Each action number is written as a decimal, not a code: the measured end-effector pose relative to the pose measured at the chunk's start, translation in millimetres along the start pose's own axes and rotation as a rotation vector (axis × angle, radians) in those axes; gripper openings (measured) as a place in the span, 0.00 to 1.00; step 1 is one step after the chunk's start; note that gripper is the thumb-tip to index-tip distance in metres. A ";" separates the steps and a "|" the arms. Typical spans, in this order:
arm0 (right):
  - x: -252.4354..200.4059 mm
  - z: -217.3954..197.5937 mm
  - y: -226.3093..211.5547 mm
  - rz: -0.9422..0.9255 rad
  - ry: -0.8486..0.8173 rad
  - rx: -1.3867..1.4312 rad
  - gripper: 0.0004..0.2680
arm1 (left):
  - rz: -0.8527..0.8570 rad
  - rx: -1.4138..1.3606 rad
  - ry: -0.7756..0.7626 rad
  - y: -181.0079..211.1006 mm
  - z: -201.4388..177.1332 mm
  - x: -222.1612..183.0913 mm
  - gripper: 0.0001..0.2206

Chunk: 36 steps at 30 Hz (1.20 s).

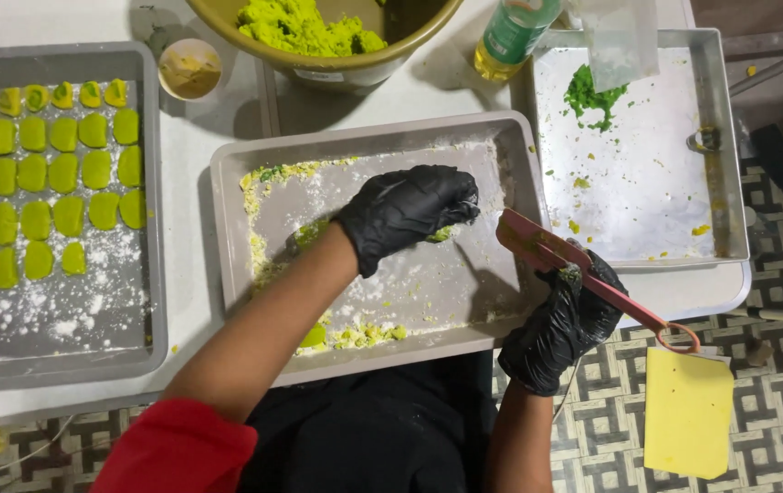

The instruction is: Cutting a long roll of green dough into small oval pieces using a scraper and arranging them on a tray.

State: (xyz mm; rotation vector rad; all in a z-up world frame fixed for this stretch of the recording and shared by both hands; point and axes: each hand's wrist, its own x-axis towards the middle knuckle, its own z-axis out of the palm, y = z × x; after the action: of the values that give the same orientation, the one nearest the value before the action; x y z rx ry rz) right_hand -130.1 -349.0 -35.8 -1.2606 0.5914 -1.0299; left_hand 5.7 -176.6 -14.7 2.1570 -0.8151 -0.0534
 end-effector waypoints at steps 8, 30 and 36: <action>0.9 1.0 -1.7 0.030 0.009 0.008 0.08 | 0.041 0.037 -0.075 15.5 -78.0 -17.5 0.02; 3.9 -2.4 5.4 0.021 -0.016 0.014 0.08 | -0.252 0.088 0.047 -60.9 -124.9 -107.3 0.08; 2.1 -4.2 5.0 0.018 -0.027 -0.013 0.07 | -0.171 0.254 0.022 -48.4 -121.5 -113.8 0.14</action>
State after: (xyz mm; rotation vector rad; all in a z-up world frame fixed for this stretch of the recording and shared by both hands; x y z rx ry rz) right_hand -131.2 -353.0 -41.2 -1.2763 0.5886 -0.9941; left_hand -22.1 -6.8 6.8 2.4591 -0.6510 -0.0146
